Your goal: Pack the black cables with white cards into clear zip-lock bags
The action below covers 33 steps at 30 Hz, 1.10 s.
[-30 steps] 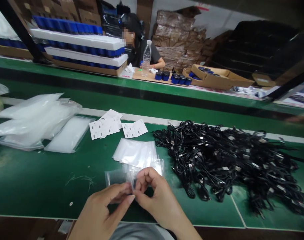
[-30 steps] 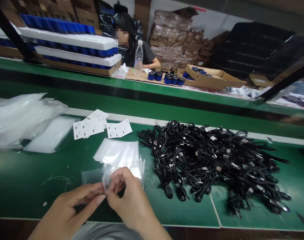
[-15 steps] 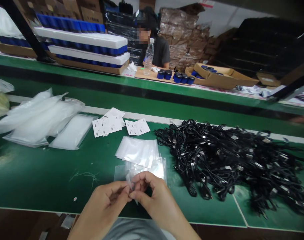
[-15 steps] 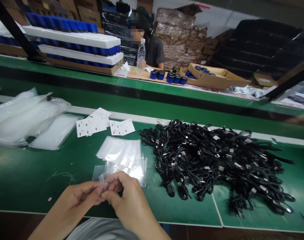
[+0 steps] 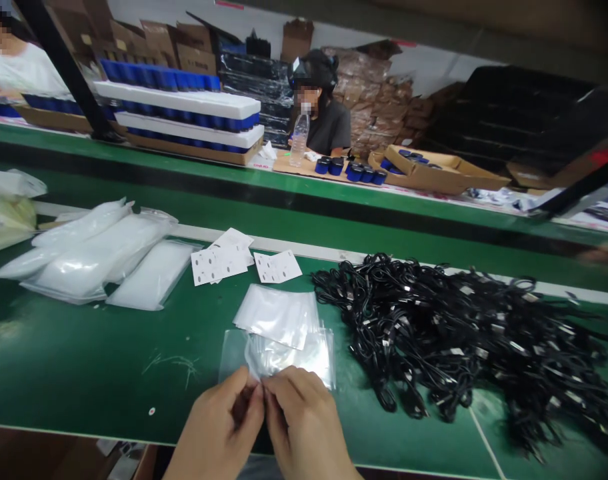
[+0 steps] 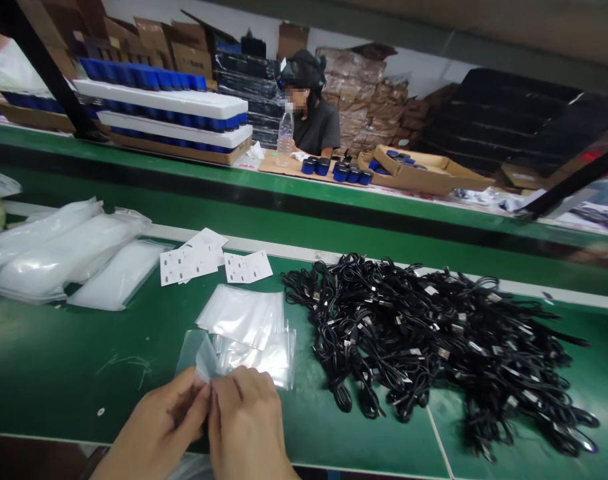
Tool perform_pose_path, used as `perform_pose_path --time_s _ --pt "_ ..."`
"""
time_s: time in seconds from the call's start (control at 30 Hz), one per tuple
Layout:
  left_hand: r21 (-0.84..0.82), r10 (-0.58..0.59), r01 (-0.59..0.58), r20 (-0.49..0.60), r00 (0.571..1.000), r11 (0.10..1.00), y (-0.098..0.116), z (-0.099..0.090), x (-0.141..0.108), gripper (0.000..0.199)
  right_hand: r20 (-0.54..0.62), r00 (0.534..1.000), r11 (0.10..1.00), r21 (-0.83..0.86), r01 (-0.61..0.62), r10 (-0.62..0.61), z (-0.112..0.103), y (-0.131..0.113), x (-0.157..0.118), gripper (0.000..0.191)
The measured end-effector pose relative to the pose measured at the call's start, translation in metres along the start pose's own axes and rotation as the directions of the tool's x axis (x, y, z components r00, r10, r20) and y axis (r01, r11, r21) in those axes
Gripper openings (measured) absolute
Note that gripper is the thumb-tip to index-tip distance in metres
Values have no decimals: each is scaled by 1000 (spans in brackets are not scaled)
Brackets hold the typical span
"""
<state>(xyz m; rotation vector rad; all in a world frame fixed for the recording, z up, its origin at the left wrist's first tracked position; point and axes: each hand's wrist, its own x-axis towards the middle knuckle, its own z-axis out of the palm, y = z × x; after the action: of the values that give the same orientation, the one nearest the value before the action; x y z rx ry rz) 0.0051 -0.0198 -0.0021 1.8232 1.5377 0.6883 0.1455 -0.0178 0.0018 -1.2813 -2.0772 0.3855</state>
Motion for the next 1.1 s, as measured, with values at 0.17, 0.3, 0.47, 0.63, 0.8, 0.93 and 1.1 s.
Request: perform_pose_path --time_s 0.17,0.3,0.47,0.63,0.8,0.93,1.1 --pt "33 130 -128 -71 989 991 -8 6 -3 28 -93 995 983 -180 29 -47 5 4 2 25" --pt "-60 62 -70 -122 991 996 -10 5 -7 23 -74 996 979 -190 -67 54 -16 9 23 24" --pt "-285 -154 142 -20 988 948 -6 4 -5 25 82 993 930 -365 -49 84 -37 15 86 33" --pt "-364 -205 171 -58 977 916 -5 9 -5 35 191 981 864 -501 57 46 -3 29 144 48" --pt "-481 -295 227 -69 953 847 -2 11 -5 40 165 986 875 -481 56 28 -7 36 153 17" --pt "-565 -363 260 -76 929 783 3 0 -2 40 89 991 924 -363 123 -97 -50 19 106 17" --pt "-736 -484 273 -85 871 619 3 -19 10 35 -37 968 966 75 249 -247 -57 -2 32 13"
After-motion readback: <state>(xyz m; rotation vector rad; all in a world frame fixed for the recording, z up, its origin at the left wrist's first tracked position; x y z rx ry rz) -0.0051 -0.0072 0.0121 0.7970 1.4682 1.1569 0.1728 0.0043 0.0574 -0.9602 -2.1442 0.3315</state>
